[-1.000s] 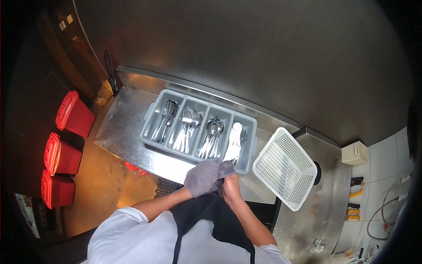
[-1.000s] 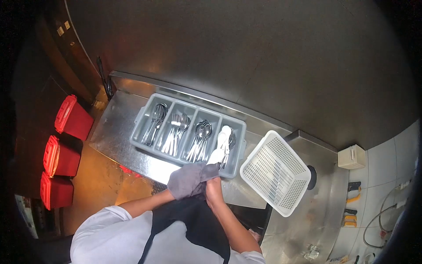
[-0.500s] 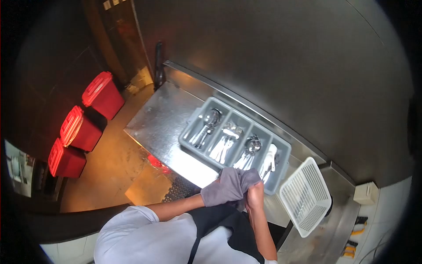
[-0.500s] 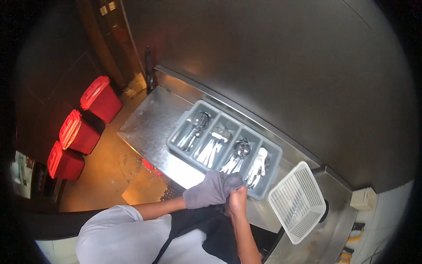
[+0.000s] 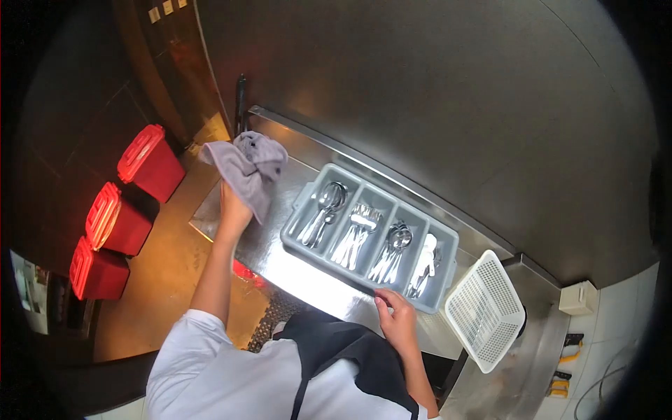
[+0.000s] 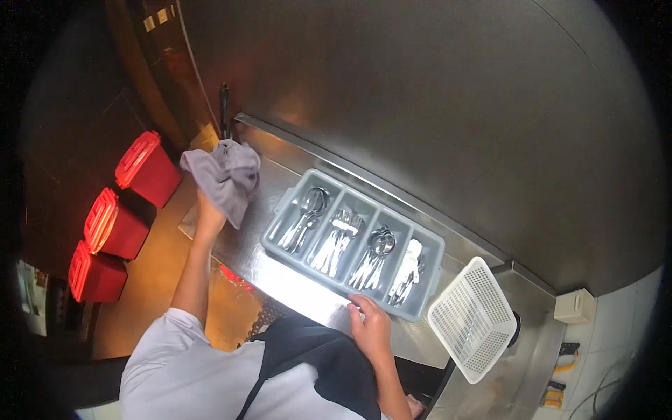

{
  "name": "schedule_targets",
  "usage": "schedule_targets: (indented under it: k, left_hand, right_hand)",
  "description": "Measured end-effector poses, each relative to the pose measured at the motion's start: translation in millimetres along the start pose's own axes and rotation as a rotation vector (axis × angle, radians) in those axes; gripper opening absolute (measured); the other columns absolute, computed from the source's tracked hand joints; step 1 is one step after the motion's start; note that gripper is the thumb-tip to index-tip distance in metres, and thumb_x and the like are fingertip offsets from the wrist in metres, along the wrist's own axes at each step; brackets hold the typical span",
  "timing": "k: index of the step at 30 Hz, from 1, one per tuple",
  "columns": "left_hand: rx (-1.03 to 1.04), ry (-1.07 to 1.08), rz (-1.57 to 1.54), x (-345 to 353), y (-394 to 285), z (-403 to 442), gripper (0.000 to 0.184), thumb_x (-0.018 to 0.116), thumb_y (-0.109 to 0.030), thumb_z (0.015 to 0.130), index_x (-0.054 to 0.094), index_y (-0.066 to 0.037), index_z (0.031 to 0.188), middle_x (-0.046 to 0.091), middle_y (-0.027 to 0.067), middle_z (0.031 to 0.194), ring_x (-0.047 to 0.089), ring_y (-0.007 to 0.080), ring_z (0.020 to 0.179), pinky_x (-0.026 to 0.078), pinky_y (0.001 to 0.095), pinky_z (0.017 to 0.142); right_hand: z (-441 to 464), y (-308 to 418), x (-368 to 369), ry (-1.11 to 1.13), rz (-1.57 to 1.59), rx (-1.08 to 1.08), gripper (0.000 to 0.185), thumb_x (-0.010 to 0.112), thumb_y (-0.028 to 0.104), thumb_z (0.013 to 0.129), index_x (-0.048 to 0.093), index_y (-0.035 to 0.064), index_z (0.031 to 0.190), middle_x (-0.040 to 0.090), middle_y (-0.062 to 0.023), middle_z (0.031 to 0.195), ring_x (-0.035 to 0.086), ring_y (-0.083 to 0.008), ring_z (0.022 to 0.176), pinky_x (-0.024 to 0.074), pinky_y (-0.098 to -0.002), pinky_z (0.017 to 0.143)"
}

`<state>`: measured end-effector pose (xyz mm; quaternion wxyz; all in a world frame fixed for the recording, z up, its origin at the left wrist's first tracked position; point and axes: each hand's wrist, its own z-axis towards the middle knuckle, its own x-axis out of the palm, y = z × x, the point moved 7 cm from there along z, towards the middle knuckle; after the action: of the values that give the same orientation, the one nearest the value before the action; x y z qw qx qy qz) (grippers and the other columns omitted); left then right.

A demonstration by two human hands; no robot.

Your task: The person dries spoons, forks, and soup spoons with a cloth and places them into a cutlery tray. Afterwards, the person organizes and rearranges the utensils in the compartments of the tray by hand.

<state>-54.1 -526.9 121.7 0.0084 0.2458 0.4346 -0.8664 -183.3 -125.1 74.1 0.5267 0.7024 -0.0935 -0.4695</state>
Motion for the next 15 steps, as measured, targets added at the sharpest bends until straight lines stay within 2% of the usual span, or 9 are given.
schedule_targets:
  k: [2,3,5,9,11,14,15]
  left_hand:
    - [-0.058,0.356,0.476,27,39,7,0.036,0.067,-0.021,0.09,0.063,0.005,0.116,0.068,0.0215,0.114,0.066,0.0358,0.107,0.051,0.0414,0.091]
    - [-0.114,0.429,0.46,36,45,2,0.039,0.069,-0.024,0.09,0.064,0.005,0.115,0.067,0.0233,0.116,0.065,0.0376,0.108,0.051,0.0427,0.092]
    - [-0.226,0.582,0.437,47,54,-22,0.045,0.071,-0.031,0.088,0.066,0.005,0.115,0.064,0.0269,0.121,0.063,0.0411,0.111,0.05,0.0452,0.094]
    - [-0.288,0.54,0.241,104,98,-44,0.053,0.075,-0.032,0.085,0.064,0.001,0.124,0.066,0.0217,0.122,0.065,0.0384,0.109,0.05,0.0417,0.095]
    - [-0.314,0.526,0.136,130,103,-49,0.055,0.077,-0.032,0.084,0.063,0.001,0.126,0.067,0.0209,0.121,0.066,0.0386,0.107,0.05,0.0408,0.094]
    - [0.042,0.195,0.344,133,63,-49,0.049,0.075,-0.028,0.084,0.063,0.002,0.121,0.069,0.02,0.111,0.065,0.0402,0.104,0.051,0.0445,0.09]
    - [0.063,0.178,0.269,136,49,-53,0.044,0.074,-0.026,0.084,0.064,0.002,0.117,0.069,0.0196,0.107,0.066,0.0403,0.101,0.052,0.0446,0.088]
  right_hand:
    - [-5,-20,-6,-0.086,-0.169,-0.047,0.018,0.065,0.01,0.091,0.07,-0.0007,0.104,0.071,-0.019,0.104,0.07,-0.0327,0.09,0.0549,-0.0375,0.079]
    - [-7,-29,-9,-0.131,-0.25,-0.068,0.017,0.065,0.011,0.091,0.07,-0.0004,0.103,0.071,-0.0192,0.102,0.07,-0.0328,0.088,0.0552,-0.0375,0.077]
    - [-14,-54,-15,-0.219,-0.181,0.077,0.014,0.066,0.01,0.091,0.071,-0.0004,0.099,0.071,-0.0183,0.098,0.07,-0.0314,0.083,0.0553,-0.0371,0.073]
    - [-37,-106,-27,-0.436,-0.121,0.256,0.011,0.066,0.009,0.091,0.07,-0.0011,0.092,0.07,-0.0156,0.088,0.069,-0.0282,0.074,0.0548,-0.0363,0.067]
    - [-41,-102,-39,-0.492,-0.178,0.262,0.011,0.066,0.008,0.091,0.07,-0.0018,0.091,0.069,-0.0144,0.085,0.068,-0.0263,0.073,0.054,-0.0351,0.066]
    - [-39,-107,-46,-0.507,-0.153,0.282,0.011,0.066,0.008,0.091,0.07,-0.0021,0.091,0.069,-0.014,0.084,0.067,-0.0236,0.071,0.0528,-0.0328,0.064]
    - [-37,-110,-44,-0.501,-0.113,0.285,0.011,0.066,0.009,0.091,0.07,-0.0019,0.091,0.069,-0.014,0.085,0.067,-0.0232,0.071,0.0526,-0.0324,0.064]
